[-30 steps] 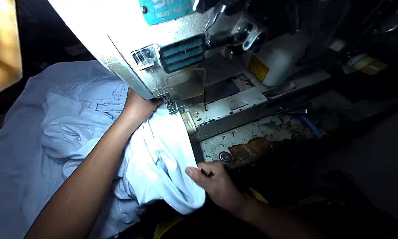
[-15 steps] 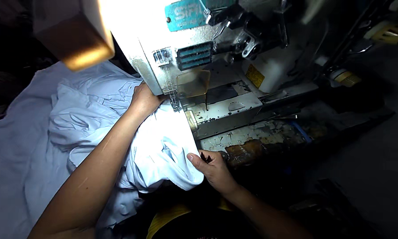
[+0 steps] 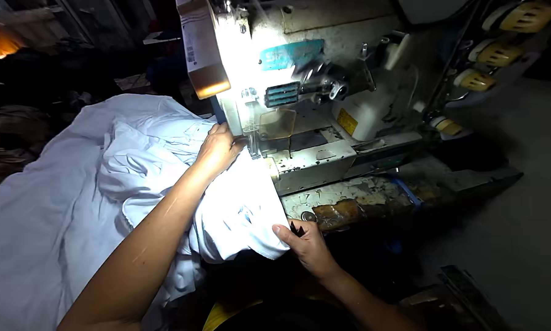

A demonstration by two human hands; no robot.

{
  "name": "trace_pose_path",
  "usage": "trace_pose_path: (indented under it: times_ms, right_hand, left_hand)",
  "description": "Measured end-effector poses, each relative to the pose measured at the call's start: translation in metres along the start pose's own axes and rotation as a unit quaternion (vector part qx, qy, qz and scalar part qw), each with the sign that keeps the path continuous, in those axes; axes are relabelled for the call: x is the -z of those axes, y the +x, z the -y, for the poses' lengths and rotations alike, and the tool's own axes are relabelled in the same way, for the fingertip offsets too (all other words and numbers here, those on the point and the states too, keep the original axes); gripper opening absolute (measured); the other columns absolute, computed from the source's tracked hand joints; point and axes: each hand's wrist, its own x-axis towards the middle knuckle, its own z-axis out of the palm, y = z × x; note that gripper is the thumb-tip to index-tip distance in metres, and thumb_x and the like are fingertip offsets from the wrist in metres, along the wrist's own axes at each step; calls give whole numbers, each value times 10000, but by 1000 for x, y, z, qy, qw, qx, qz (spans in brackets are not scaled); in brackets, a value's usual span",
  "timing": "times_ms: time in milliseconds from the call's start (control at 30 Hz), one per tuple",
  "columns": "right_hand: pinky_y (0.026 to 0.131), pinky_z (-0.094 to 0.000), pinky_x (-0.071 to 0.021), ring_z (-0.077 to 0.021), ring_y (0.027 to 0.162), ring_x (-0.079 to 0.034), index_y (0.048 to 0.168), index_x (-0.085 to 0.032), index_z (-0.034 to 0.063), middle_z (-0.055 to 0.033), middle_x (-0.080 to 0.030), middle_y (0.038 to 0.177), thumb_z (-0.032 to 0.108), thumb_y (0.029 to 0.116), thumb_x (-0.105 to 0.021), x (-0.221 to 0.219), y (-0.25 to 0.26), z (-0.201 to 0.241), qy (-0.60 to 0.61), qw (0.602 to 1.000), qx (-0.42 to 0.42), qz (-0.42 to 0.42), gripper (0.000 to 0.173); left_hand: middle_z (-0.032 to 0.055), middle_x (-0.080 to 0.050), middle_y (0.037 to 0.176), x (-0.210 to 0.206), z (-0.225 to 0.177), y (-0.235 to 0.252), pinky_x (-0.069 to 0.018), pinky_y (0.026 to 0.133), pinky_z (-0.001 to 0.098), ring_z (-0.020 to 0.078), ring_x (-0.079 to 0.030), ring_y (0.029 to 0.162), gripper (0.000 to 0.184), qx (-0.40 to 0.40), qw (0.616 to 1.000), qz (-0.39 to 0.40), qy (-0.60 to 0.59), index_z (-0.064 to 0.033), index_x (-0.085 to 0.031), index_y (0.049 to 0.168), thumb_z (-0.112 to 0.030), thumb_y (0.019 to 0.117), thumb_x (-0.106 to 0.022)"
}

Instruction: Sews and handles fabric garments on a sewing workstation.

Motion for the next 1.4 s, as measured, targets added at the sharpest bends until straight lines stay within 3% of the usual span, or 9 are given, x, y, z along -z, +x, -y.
trace_pose_path:
  times_ms: [400,767,867,1000,1067,1133,1267,1333,1400]
  right_hand:
    - [524,-93,-407,99,550,-495,717,-665,63,100,-553,599,160,917,-639,-2,0,-12,20,999,47,-17,223]
    - [465,-148,-392,41,473,-457,766,-640,99,95,-529,590,139,976,-606,-6,68,13,42,996,-71,24,216]
    - [553,-207,-418,-25,579,-505,850,-684,51,14,-563,663,406,1032,-543,14,48,13,-184,977,103,34,423]
    - [612,-476,-558,-306,724,-696,1087,-775,71,-141,-714,847,731,931,-463,49,33,-12,-461,861,217,-5,747]
    - [957,-599,-497,-413,1076,-654,1265,-724,132,-192,-702,1085,717,888,-557,60,34,-26,-507,837,201,46,717]
    - [1114,-607,-388,-410,1237,-595,1290,-711,184,-191,-689,1191,662,882,-634,57,32,-29,-462,845,268,33,633]
    - [980,-467,-532,-314,1153,-647,1228,-718,99,-173,-690,1210,459,941,-692,-11,31,19,-283,877,321,219,461]
    - [989,-522,-532,-382,1177,-650,1226,-701,26,-241,-681,1214,341,906,-746,-67,49,40,-274,848,339,301,451]
    - [998,-545,-511,-354,1159,-667,1208,-713,6,-209,-716,1178,288,947,-704,-112,69,52,-273,837,340,332,384]
  left_hand:
    - [211,-662,1220,-2,5,4,-425,985,622,412,-570,1234,353,-6,999,1,47,-31,-689,1208,-299,1012,-571]
    - [292,-619,1303,7,10,28,-386,1033,675,469,-554,1280,376,56,995,-38,71,63,-641,1252,-209,992,-639]
    - [157,-664,1114,29,7,-24,-429,973,581,350,-590,1139,343,-89,991,-102,16,-43,-720,1037,-365,961,-631]
    - [-90,-660,832,66,-2,-113,-421,861,424,148,-597,908,418,-212,970,73,93,-234,-782,928,-593,916,-568]
    - [-64,-621,703,84,7,-131,-443,810,456,171,-611,779,359,-212,964,67,146,-189,-738,784,-450,940,-547]
    - [-87,-558,682,112,10,-136,-411,795,412,128,-558,768,351,-196,972,37,124,-201,-654,703,-424,955,-553]
    - [-143,-683,868,159,-26,-136,-392,1160,399,61,-627,1114,262,-258,957,109,-76,-245,-693,813,-410,1003,-617]
    - [-144,-646,809,162,-52,-130,-427,1119,346,-10,-636,946,248,-299,937,167,-75,-229,-686,849,-388,1018,-600]
    - [-132,-566,703,162,-62,-129,-472,923,260,-4,-585,772,264,-334,928,167,17,-218,-666,805,-369,1003,-580]
